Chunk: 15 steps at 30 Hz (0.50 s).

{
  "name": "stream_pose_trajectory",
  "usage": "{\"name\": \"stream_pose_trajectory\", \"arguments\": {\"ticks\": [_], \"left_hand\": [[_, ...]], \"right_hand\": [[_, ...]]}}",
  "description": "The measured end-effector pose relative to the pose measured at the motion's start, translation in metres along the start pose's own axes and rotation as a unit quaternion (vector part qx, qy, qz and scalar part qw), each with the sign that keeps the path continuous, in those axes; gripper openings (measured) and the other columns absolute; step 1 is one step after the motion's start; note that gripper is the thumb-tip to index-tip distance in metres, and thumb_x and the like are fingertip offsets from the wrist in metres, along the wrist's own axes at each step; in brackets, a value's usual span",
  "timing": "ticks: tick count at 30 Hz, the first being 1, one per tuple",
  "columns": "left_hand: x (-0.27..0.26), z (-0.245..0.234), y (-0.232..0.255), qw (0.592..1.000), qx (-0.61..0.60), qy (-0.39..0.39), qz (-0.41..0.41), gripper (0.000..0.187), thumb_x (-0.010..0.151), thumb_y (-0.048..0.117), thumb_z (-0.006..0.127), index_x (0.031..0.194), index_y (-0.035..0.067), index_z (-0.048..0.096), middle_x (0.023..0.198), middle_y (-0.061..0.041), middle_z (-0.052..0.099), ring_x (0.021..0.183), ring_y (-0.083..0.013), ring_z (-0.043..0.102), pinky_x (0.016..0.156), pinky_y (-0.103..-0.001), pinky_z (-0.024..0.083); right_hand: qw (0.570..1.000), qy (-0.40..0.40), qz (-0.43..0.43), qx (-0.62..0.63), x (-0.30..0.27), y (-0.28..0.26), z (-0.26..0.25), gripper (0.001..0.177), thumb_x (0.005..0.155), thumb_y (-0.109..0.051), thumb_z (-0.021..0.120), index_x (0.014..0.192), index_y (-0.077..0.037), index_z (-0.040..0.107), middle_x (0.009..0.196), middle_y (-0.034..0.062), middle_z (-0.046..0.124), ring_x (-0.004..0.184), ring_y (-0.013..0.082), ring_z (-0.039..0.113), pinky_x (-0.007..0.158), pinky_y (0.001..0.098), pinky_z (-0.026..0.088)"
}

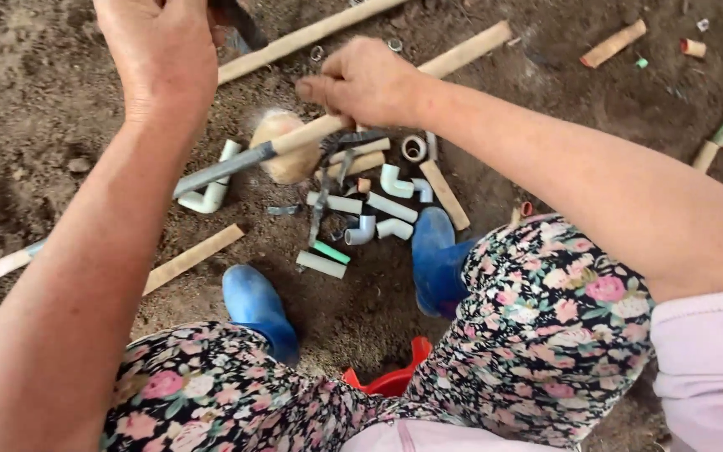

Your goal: Assembling and connecting various PVC pipes and fittings using electrical tape and a hacksaw.

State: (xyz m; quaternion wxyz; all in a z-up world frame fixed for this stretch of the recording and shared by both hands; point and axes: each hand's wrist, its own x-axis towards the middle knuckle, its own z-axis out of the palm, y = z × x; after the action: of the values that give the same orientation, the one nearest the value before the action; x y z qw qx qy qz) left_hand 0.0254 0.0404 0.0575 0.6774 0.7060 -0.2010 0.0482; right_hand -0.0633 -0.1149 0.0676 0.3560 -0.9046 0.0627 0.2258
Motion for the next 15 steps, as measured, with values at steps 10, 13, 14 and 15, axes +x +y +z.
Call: {"name": "stream_pose_trajectory", "arguments": {"ticks": [10,13,14,15], "left_hand": [[-0.028,0.013,0.013,0.967,0.130,-0.206,-0.075,0.009,0.093,0.005,0.057,0.087,0.011,0.054,0.076,0.001,0.063,0.068,-0.0075,0.061,0.059,-0.022,0.053],[-0.032,0.023,0.026,0.952,0.134,-0.233,-0.148,0.009,0.093,0.007,0.056,0.094,0.009,0.047,0.081,-0.003,0.064,0.066,-0.0079,0.067,0.060,-0.023,0.058],[-0.031,0.025,0.031,0.942,0.146,-0.240,-0.182,0.017,0.092,0.011,0.057,0.104,0.006,0.047,0.091,-0.007,0.064,0.067,-0.0104,0.069,0.063,-0.025,0.063],[-0.032,0.029,0.031,0.941,0.148,-0.240,-0.185,0.017,0.092,0.011,0.057,0.104,0.006,0.047,0.091,-0.007,0.064,0.067,-0.0104,0.069,0.063,-0.025,0.063]], "right_hand": [[0.964,0.178,-0.191,0.043,-0.003,0.023,-0.014,0.013,0.096,-0.015,0.057,0.105,-0.007,0.053,0.086,0.0079,0.059,0.066,0.0135,0.061,0.056,0.0214,0.053],[0.949,0.182,-0.215,0.139,-0.013,0.017,-0.015,0.035,0.095,-0.041,0.049,0.089,-0.006,0.054,0.078,0.0042,0.061,0.064,0.0121,0.063,0.055,0.0225,0.055],[0.955,0.155,-0.173,0.186,-0.016,0.010,-0.016,0.053,0.085,-0.057,0.045,0.094,-0.006,0.057,0.086,0.0038,0.065,0.068,0.0116,0.064,0.060,0.0220,0.059],[0.955,0.153,-0.172,0.189,-0.019,0.009,-0.016,0.053,0.085,-0.057,0.045,0.094,-0.006,0.057,0.086,0.0038,0.065,0.068,0.0116,0.064,0.060,0.0220,0.059]]}}
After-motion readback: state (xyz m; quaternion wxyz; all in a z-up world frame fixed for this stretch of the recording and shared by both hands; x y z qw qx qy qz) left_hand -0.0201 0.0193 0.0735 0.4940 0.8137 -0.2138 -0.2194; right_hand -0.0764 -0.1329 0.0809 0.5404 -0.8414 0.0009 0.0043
